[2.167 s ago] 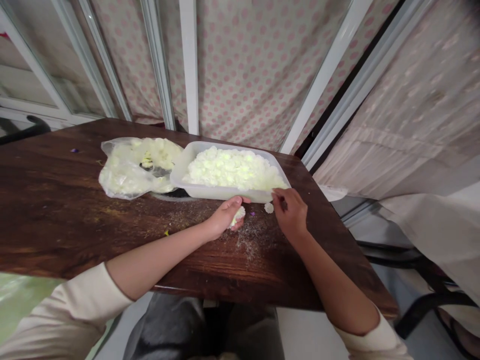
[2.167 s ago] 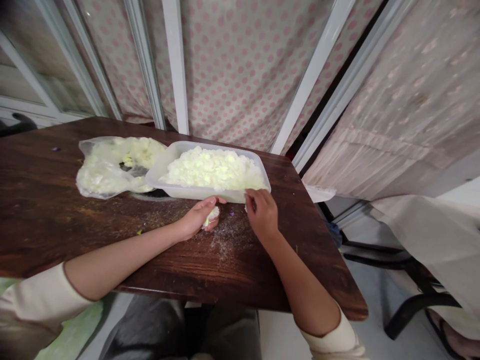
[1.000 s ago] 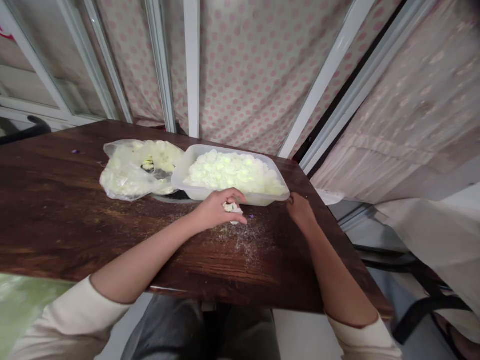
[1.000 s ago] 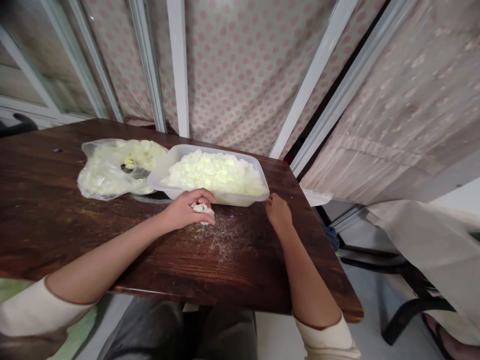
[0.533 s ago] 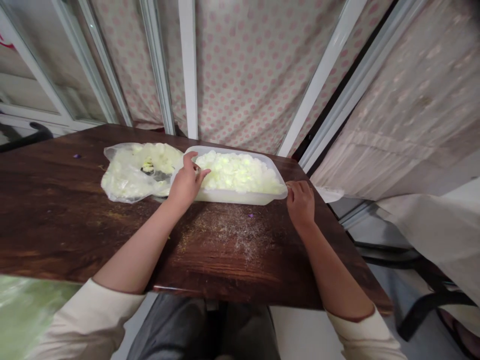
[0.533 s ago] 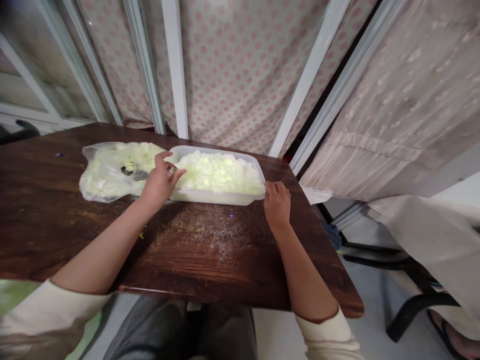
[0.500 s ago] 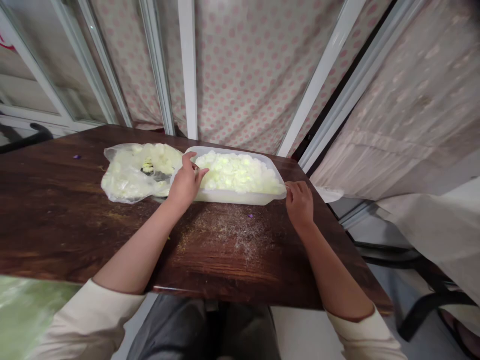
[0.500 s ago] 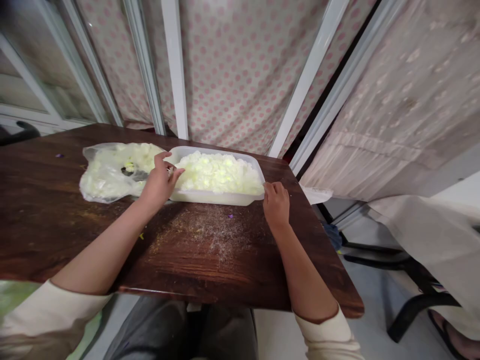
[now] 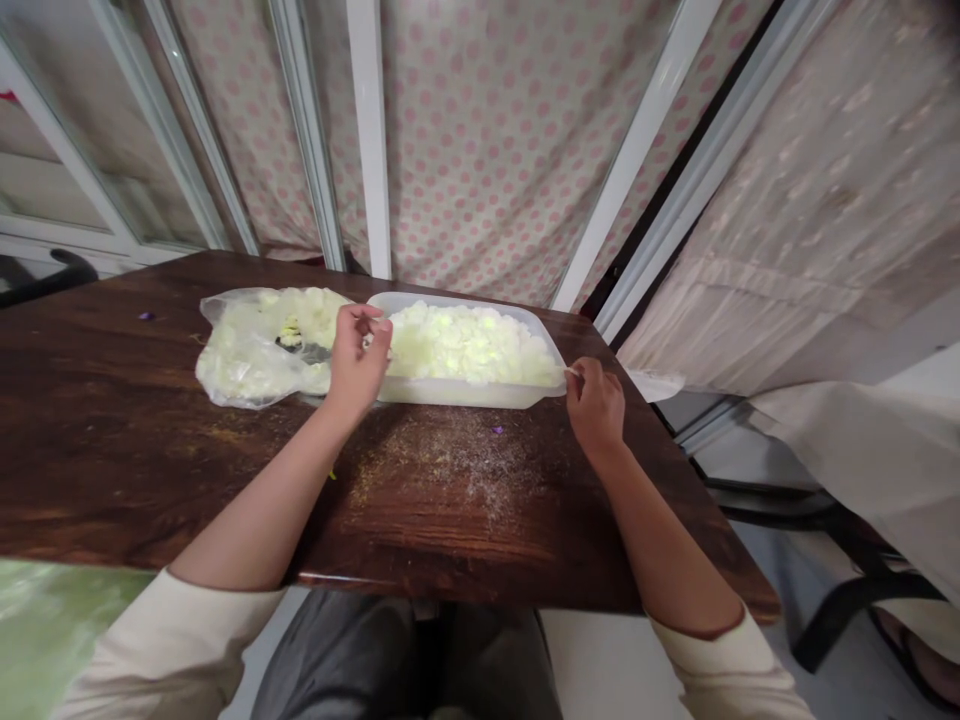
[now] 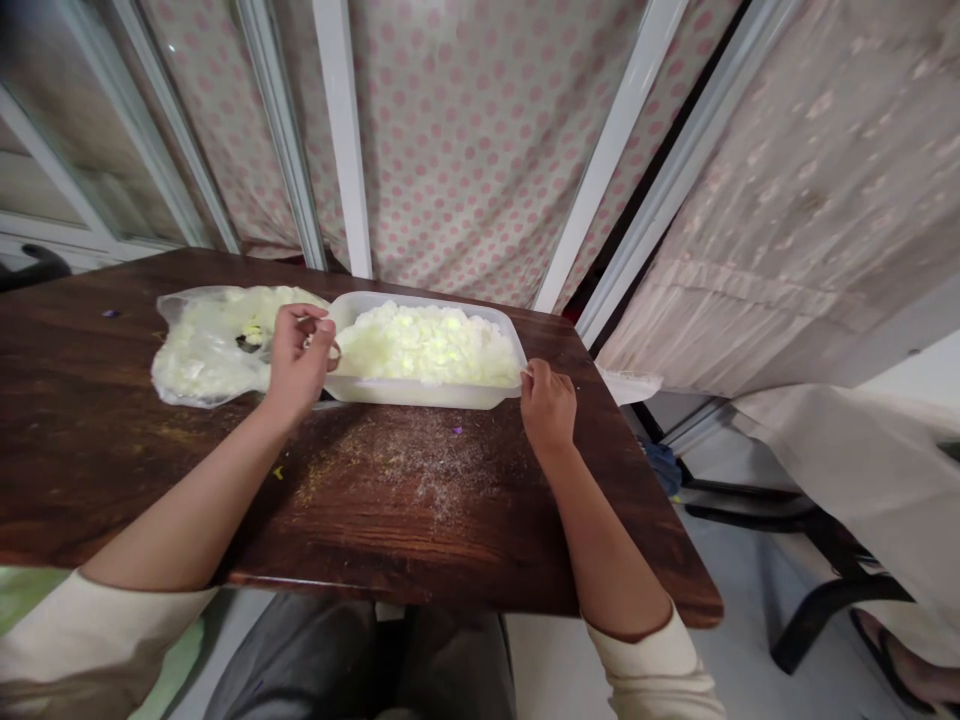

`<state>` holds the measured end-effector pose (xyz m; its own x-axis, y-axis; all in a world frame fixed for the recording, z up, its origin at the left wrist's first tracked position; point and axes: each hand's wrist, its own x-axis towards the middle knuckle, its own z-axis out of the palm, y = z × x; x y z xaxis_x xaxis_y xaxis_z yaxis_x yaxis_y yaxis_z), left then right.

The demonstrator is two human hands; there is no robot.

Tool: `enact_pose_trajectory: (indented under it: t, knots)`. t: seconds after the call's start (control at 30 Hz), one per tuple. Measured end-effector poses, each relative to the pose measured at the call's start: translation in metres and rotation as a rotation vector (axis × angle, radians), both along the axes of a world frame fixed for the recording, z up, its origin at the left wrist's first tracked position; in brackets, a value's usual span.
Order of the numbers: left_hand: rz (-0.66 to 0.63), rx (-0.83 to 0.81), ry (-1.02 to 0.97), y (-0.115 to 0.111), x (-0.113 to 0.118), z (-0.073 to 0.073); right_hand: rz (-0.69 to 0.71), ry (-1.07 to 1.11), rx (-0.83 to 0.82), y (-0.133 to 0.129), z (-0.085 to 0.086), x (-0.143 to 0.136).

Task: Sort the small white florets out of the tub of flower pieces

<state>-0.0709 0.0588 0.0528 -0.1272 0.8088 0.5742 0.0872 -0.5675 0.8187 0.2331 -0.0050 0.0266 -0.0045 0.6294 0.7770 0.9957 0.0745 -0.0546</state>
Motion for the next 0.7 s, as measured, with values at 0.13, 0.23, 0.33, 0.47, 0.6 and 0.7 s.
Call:
enact_pose_trajectory:
  t: [0.13, 0.23, 0.33, 0.47, 0.6, 0.7]
  knots:
    - [-0.631, -0.244, -0.219, -0.031, 0.027, -0.004, -0.041, 0.014, -0.039, 0.001, -0.001, -0.001]
    - [-0.982, -0.49, -0.33, -0.049, 0.043, -0.014, 0.017, 0.025, -0.079, 0.003, -0.003, -0.001]
    - [-1.158, -0.684, -0.404, -0.056, 0.052, -0.023, 0.083, 0.035, -0.094, 0.003, -0.004, -0.004]
    - [-1.218, -0.775, -0.331, -0.054, 0.054, -0.031, 0.106, 0.013, -0.027, -0.005, 0.0, -0.014]
    - [-1.189, -0.782, -0.235, -0.054, 0.054, -0.035, 0.319, -0.042, 0.055, -0.02, 0.007, -0.027]
    - [-1.146, -0.809, -0.227, -0.056, 0.057, -0.037, 0.548, -0.156, 0.02, -0.029, 0.006, -0.041]
